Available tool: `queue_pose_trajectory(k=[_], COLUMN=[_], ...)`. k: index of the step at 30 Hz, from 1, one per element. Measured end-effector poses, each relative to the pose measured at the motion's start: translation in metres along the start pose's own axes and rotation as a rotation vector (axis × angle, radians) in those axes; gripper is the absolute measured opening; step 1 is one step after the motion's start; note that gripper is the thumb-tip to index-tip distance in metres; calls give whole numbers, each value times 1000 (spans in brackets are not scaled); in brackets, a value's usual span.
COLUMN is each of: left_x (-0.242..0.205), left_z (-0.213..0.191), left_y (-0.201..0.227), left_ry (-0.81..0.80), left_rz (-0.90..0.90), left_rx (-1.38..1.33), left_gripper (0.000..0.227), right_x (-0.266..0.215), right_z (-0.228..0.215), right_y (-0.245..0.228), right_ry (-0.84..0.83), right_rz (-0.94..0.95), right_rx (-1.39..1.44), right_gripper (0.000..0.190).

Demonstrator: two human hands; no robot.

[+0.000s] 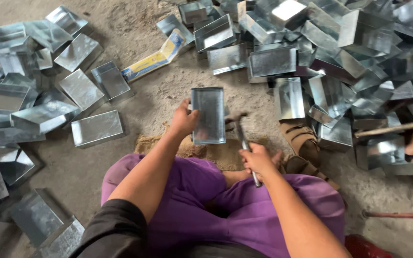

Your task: The person sits on the floor and repeatedly hammers small rectangular metal boxes with a hammer, then tosses them aside. The person handles the boxes one at a time from a pile on the floor.

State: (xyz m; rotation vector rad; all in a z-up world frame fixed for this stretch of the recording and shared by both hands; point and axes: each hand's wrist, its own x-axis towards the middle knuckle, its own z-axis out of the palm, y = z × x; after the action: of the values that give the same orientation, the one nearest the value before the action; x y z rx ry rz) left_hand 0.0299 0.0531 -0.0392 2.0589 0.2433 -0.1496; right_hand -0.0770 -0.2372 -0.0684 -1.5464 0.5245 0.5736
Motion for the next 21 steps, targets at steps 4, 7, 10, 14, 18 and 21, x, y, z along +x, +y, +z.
queue_pose_trajectory(k=[4,7,10,14,18,21], left_x=[-8,-24,-32,-35,-34,-49], left_z=[-15,-26,-11,33,61,58], left_y=[3,15,61,161,248,255], left_ry=[-4,-9,-84,-212,-754,-719], left_rz=[-58,-65,-276,-137,78,173], left_rx=[42,-62,-615,-1317,-1167,-950], left_gripper=[91,98,87,94,98,102], right_x=[23,17,-4,-26,-33,-23], right_z=[8,18,21,23,25,21], right_y=[12,10,-3,-21,-20,-18], right_ry=[-43,7,-66,-75,-25,-27], right_rz=[-103,-199,-204,-179,-207,-222], right_rx=[-389,-714,-569,-506,-591,-623], right_gripper=[24,23,24,22,20,19])
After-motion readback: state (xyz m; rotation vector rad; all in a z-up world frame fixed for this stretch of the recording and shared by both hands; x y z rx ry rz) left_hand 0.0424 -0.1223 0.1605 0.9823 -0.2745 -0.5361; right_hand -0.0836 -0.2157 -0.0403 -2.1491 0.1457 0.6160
